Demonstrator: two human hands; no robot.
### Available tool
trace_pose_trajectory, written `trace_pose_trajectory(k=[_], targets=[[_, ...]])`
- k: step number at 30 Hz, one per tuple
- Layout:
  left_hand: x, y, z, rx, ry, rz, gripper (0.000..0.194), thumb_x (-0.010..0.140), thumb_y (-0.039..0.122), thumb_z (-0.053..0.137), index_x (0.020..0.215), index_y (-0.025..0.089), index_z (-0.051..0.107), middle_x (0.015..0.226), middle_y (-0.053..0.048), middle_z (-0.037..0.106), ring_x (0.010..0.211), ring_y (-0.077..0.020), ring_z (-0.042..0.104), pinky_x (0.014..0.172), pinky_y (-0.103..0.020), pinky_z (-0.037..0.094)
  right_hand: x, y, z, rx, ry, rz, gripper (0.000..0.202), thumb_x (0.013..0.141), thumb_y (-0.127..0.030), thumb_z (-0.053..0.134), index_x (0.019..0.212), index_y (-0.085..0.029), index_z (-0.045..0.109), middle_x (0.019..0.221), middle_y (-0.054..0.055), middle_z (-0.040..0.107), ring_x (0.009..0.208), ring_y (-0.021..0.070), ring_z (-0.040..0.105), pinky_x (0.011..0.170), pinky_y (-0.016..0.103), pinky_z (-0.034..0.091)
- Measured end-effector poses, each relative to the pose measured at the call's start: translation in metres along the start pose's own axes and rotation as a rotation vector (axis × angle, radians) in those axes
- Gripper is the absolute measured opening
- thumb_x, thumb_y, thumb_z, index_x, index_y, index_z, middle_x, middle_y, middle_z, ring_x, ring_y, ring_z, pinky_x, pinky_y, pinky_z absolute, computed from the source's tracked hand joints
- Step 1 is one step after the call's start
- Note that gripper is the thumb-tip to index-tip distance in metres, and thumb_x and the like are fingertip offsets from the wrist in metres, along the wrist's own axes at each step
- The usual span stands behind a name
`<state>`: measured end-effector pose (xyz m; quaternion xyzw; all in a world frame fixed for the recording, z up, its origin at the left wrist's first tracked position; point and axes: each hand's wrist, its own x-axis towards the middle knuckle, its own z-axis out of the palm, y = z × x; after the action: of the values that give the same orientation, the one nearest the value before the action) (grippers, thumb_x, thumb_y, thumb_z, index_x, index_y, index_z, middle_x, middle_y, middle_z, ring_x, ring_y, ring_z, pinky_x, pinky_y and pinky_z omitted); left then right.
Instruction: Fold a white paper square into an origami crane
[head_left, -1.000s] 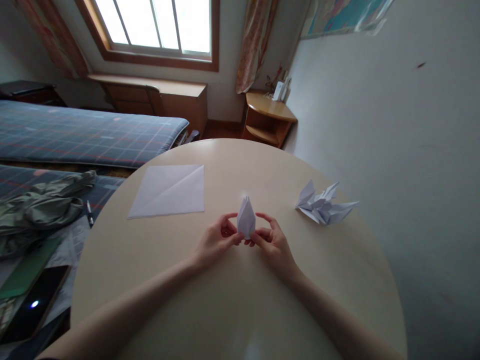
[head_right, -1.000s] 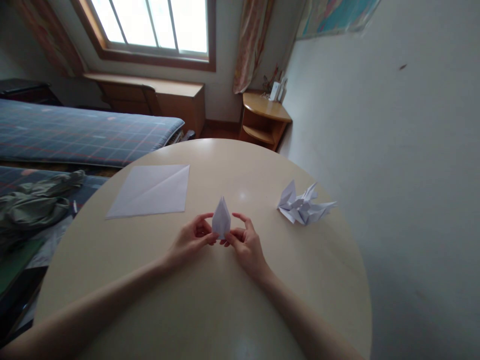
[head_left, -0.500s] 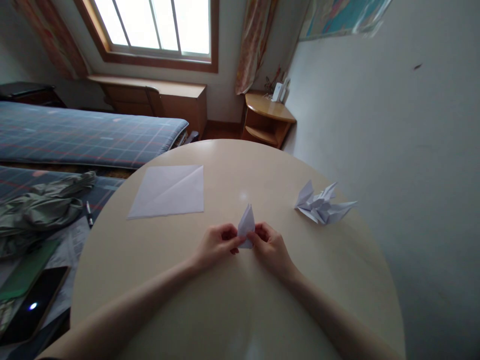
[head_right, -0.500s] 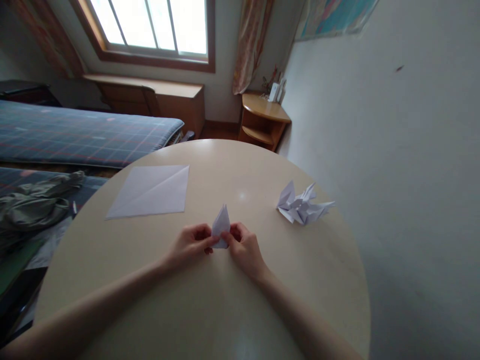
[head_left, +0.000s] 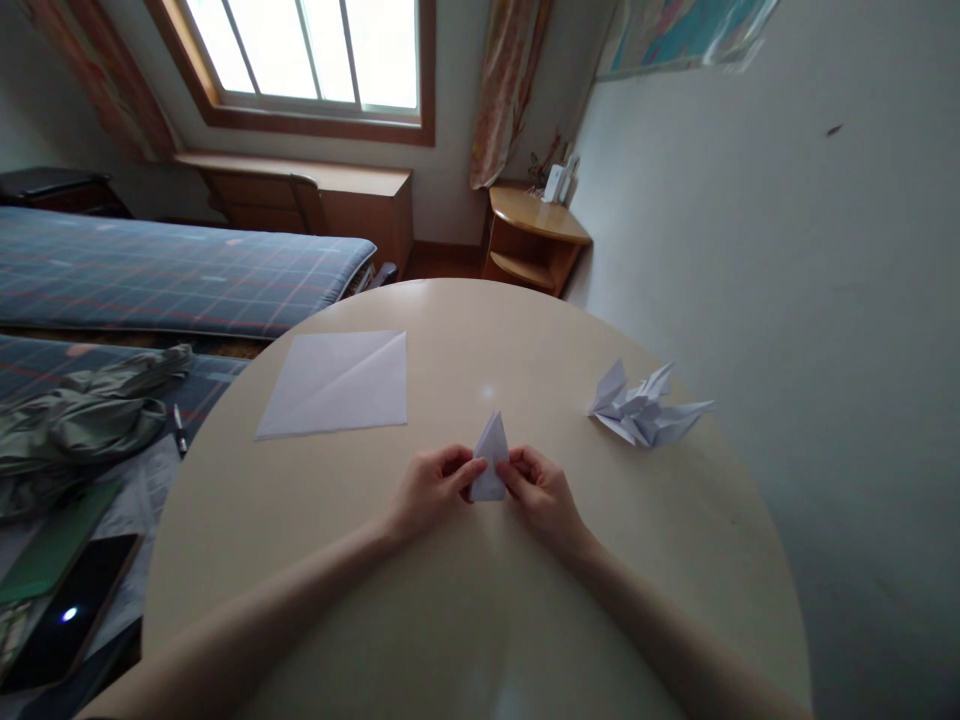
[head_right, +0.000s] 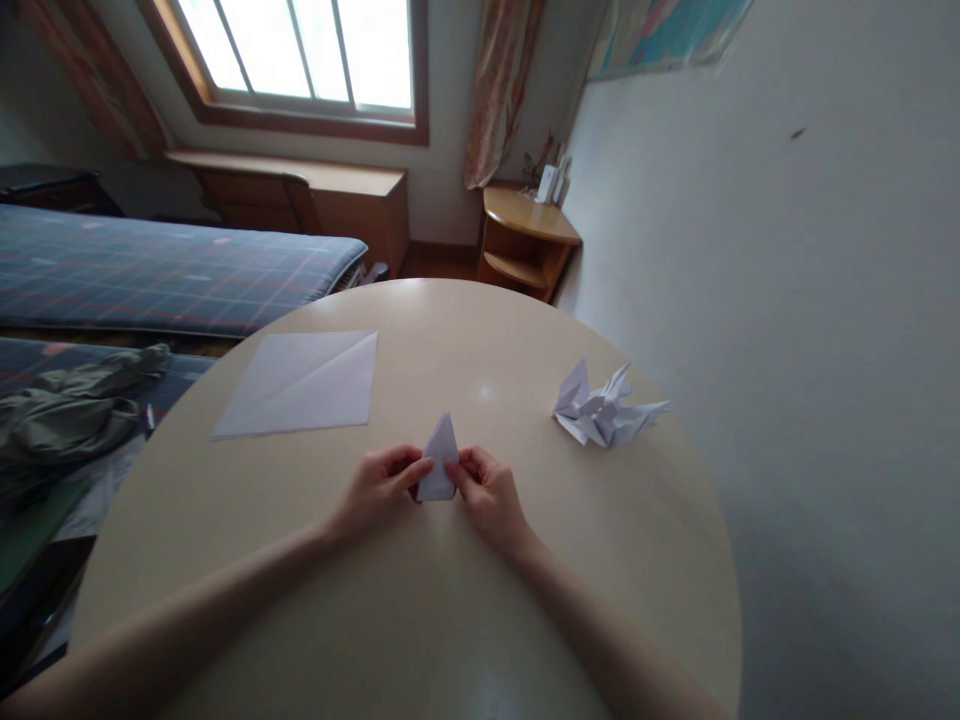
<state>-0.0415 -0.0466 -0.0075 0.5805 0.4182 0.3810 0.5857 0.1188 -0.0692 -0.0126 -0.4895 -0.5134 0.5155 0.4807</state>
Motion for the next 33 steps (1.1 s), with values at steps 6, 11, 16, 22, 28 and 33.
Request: trace_pose_trajectory(k=[6,11,16,22,28,33], targets=[[0.0002,-0.0027,-0.0016,0.002,-0.01,-0.04,0.035,0.072,0.046,0.063,0.066,0.012,0.06,0.055,0.001,0.057,0.05,-0.0099,0.051,0.048,-0.019,0.039,-0.001,-0.001,0.0005,0.017,-0.017,0.009,0.027,0.073,-0.045,0.063,0.074,-0.018,0.06,0.065,0.001,0.062,0.058,0.014,0.054,0.053,0.025,0.042],[-0.0031,0.0013,-0.0041,-0.027,-0.001,-0.027,0.036,0.071,0.048,0.064,0.065,0.012,0.061,0.054,0.0,0.057,0.05,-0.0107,0.051,0.048,-0.02,0.04,-0.0026,-0.0032,0.0,-0.008,-0.056,0.004,0.028,0.075,-0.045,0.061,0.074,-0.017,0.059,0.061,0.0,0.059,0.054,0.0118,0.051,0.049,0.023,0.041],[-0.0043,0.0026,-0.0036,-0.019,0.05,0.004,0.037,0.071,0.05,0.063,0.066,0.013,0.062,0.054,0.0,0.058,0.05,-0.0121,0.054,0.049,-0.021,0.043,-0.0015,-0.0038,-0.0024,0.0,-0.179,0.004,0.03,0.07,-0.04,0.068,0.087,-0.018,0.056,0.062,-0.002,0.059,0.053,0.0115,0.053,0.051,0.024,0.044],[-0.0019,-0.0022,-0.0041,0.063,0.043,0.047,0.038,0.076,0.049,0.058,0.068,0.013,0.061,0.056,0.0,0.059,0.052,-0.0118,0.055,0.051,-0.021,0.043,0.0002,-0.0027,-0.0005,0.064,-0.108,0.014,0.03,0.066,-0.037,0.072,0.082,-0.018,0.055,0.062,-0.002,0.06,0.052,0.0107,0.053,0.05,0.023,0.043],[-0.0023,0.0002,-0.0032,-0.032,-0.122,0.084,0.036,0.074,0.04,0.066,0.094,0.012,0.059,0.08,-0.006,0.066,0.071,-0.0158,0.061,0.065,-0.025,0.046,0.002,0.0052,-0.0011,0.164,-0.029,0.011,0.031,0.069,-0.041,0.07,0.083,-0.018,0.054,0.052,-0.006,0.054,0.044,0.0094,0.048,0.045,0.022,0.037],[-0.0002,0.002,-0.0025,-0.123,-0.081,0.055,0.035,0.072,0.034,0.067,0.095,0.013,0.051,0.07,-0.001,0.062,0.061,-0.0122,0.057,0.058,-0.023,0.044,0.0008,0.0028,-0.0033,0.164,-0.064,-0.038,0.029,0.075,-0.044,0.063,0.083,-0.018,0.053,0.052,-0.005,0.055,0.046,0.0104,0.05,0.046,0.023,0.037]])
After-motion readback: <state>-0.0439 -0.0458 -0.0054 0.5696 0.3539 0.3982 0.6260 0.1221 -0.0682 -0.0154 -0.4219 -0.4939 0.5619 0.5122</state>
